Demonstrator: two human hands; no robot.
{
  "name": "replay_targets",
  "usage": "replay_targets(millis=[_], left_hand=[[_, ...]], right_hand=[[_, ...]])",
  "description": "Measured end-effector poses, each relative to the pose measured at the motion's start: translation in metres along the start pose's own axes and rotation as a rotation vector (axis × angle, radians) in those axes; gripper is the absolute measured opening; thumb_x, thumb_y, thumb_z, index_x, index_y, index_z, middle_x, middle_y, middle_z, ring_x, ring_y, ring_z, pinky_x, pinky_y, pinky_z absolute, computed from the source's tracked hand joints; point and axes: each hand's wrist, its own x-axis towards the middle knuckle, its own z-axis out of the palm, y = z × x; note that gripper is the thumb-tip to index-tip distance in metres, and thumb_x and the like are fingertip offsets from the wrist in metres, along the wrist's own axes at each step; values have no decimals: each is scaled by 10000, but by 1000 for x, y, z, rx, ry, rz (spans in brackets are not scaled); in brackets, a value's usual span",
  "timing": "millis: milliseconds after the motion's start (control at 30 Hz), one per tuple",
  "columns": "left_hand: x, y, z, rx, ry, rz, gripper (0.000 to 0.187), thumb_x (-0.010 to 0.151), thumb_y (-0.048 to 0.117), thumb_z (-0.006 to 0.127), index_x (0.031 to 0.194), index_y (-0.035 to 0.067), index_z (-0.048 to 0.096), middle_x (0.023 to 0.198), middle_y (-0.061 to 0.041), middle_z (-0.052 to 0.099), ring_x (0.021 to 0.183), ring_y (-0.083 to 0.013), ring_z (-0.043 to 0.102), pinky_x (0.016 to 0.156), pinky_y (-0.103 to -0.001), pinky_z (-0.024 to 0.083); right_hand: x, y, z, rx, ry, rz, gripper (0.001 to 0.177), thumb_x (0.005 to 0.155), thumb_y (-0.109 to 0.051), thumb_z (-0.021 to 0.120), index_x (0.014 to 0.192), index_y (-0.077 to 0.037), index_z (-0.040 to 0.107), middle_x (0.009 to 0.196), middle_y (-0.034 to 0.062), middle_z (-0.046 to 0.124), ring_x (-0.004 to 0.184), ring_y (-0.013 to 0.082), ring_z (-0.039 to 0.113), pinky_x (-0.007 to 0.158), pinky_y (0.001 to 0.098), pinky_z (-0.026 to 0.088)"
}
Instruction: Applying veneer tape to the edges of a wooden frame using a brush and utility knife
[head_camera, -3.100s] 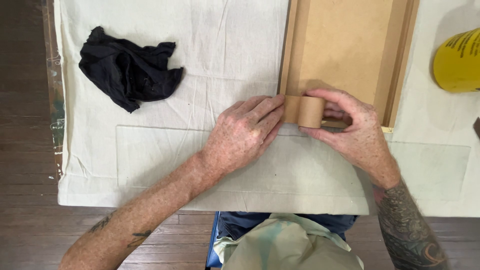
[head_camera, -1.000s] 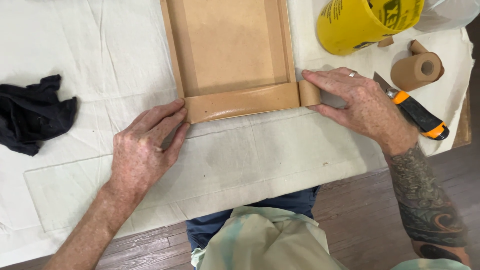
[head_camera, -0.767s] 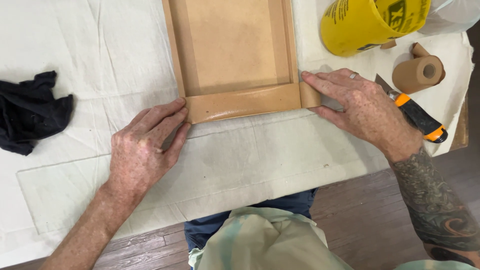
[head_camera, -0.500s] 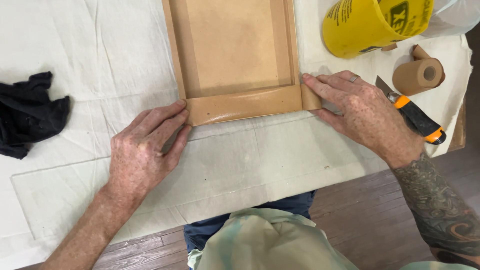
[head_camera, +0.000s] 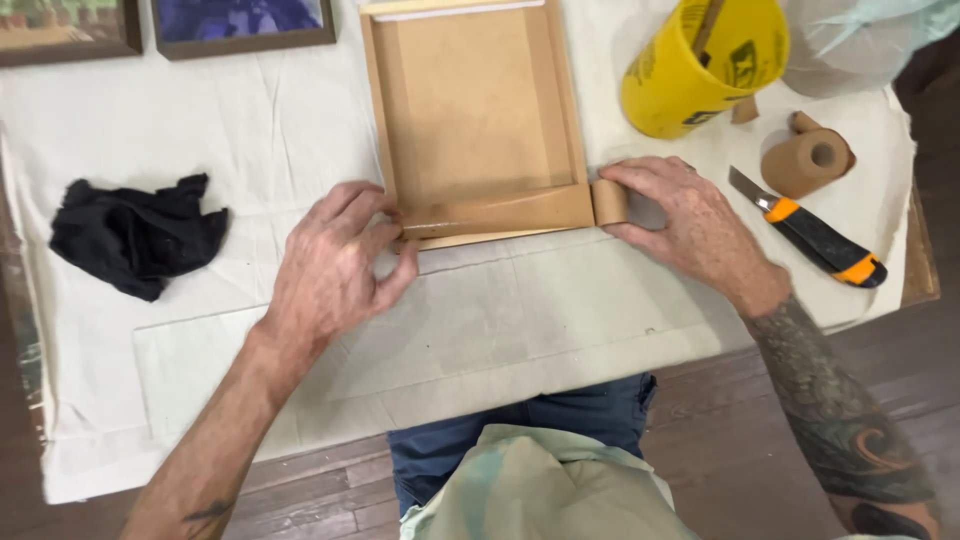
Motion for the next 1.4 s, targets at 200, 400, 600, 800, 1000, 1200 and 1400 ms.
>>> replay_targets(millis=[200, 400, 600, 800, 1000, 1200, 1400], left_hand=[[45, -5, 4, 83, -342, -161, 152, 794, 195, 782, 828, 90, 677, 785, -69, 653, 922, -296, 697, 792, -432, 582], [116, 66, 39, -204, -642, -81, 329, 897, 77, 679, 1223, 117, 667, 1225, -142, 675, 1204, -412, 639, 1019, -550, 542], [133, 68, 132, -66, -616, -301, 257, 858, 372, 723, 1071, 233, 761, 989, -43, 773, 1002, -341, 750, 879, -516, 605], [139, 94, 94, -288, -706, -406, 283, 834, 241, 702, 1093, 163, 785, 955, -40, 805, 971, -301, 774, 875, -466, 612], [94, 124, 97, -760, -467, -637, 304, 850, 202, 775, 1123, 71, 741, 915, -113, 739, 843, -276, 766, 760, -415, 629], [47, 167, 111, -971, -170, -756, 227, 887, 160, 780, 1082, 56, 731, 923, -103, 737, 868, -202, 740, 726, -328, 638], [49, 186, 112, -912, -75, -815, 201, 874, 185, 807, 1042, 97, 740, 913, -50, 747, 870, -147, 735, 746, -272, 627]], right_hand=[[-15, 22, 16, 176, 71, -26, 595, 849, -114, 804, 1415, -127, 622, 1331, 148, 672, 1237, 394, 622, 1058, 517, 493], [-15, 13, 16, 157, 89, -41, 609, 869, -114, 771, 1450, -144, 591, 1391, 157, 611, 1279, 399, 586, 1084, 532, 461], [-23, 10, 21, 235, 150, 37, 637, 858, -183, 765, 1468, -180, 581, 1444, 99, 544, 1206, 366, 640, 1044, 494, 521], [-25, 25, 34, 321, 325, 110, 544, 888, -310, 806, 1402, -220, 650, 1332, 26, 619, 1169, 283, 672, 948, 385, 569], [-34, 22, 31, 331, 549, 75, 273, 1004, -26, 619, 1168, -177, 777, 1205, 71, 676, 1139, 312, 677, 939, 423, 564], [-69, 5, 16, 432, 518, 70, 186, 1003, -139, 680, 1149, -209, 772, 1185, 22, 700, 1133, 262, 659, 959, 402, 524], [-85, 1, 36, 714, 391, 166, 233, 892, -216, 833, 1114, -159, 797, 1026, 66, 768, 903, 140, 655, 735, 276, 516]])
